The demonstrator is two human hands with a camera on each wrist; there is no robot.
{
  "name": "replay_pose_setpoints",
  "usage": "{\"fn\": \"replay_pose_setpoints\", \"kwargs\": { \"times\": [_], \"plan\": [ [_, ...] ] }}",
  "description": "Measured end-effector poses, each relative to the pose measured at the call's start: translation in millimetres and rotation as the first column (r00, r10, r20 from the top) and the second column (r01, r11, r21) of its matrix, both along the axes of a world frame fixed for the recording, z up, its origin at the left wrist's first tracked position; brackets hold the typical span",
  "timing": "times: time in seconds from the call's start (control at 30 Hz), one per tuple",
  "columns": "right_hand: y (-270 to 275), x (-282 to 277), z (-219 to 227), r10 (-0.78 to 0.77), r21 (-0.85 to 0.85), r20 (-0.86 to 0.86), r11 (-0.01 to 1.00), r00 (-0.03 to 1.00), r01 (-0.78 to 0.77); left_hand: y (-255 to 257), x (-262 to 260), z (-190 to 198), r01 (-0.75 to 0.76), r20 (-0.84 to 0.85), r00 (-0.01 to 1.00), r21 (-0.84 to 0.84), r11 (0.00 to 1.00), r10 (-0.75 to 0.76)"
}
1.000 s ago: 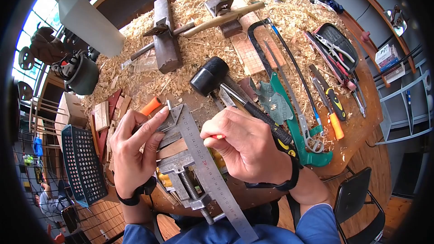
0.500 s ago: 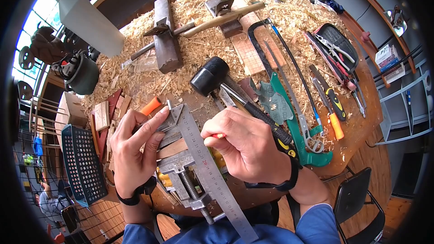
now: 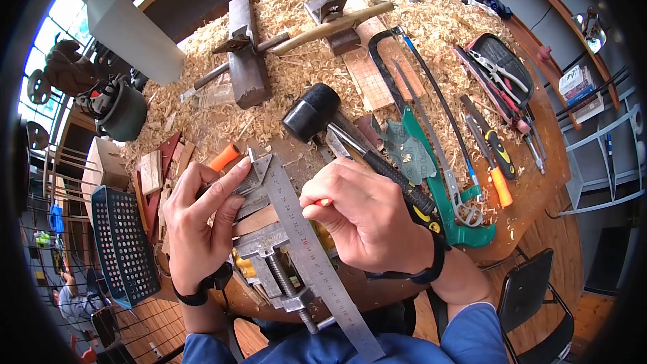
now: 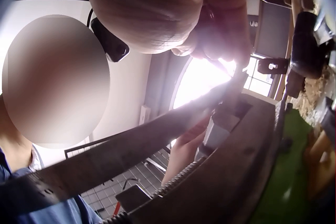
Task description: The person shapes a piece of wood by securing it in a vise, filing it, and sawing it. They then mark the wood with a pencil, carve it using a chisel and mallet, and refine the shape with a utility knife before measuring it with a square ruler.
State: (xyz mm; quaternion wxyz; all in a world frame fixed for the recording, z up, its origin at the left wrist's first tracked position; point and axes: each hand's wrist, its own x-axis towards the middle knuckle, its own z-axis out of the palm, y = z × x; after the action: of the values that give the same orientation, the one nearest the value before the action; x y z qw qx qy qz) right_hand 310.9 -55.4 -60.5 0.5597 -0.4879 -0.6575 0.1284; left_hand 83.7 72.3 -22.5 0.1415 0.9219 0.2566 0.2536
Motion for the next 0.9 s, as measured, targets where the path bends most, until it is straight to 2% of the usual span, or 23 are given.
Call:
{"fn": "replay_pose_setpoints", "kwargs": {
  "times": [0.13,0.73,0.9],
  "plan": [
    [-0.1,-1.0,-4.5,-0.005,-0.015,-0.13,1.0,0.992,0.003,0.1,0.1,-0.6,0.001,0.004,1.0,0.014,1.0,-0.001],
    [-1.0,-0.8,-2.9,-0.041,-0.015,-0.059,0.999,0.997,0.04,-1.2,2.7,0.6,0.002,-0.009,1.0,0.006,1.0,-0.002],
    [-0.8,-0.5,-2.8,-0.04,-0.01,-0.086,0.999,0.996,0.04,1.1,0.1,0.4,0.013,-0.003,1.0,0.008,1.0,-0.013]
  ]
}}
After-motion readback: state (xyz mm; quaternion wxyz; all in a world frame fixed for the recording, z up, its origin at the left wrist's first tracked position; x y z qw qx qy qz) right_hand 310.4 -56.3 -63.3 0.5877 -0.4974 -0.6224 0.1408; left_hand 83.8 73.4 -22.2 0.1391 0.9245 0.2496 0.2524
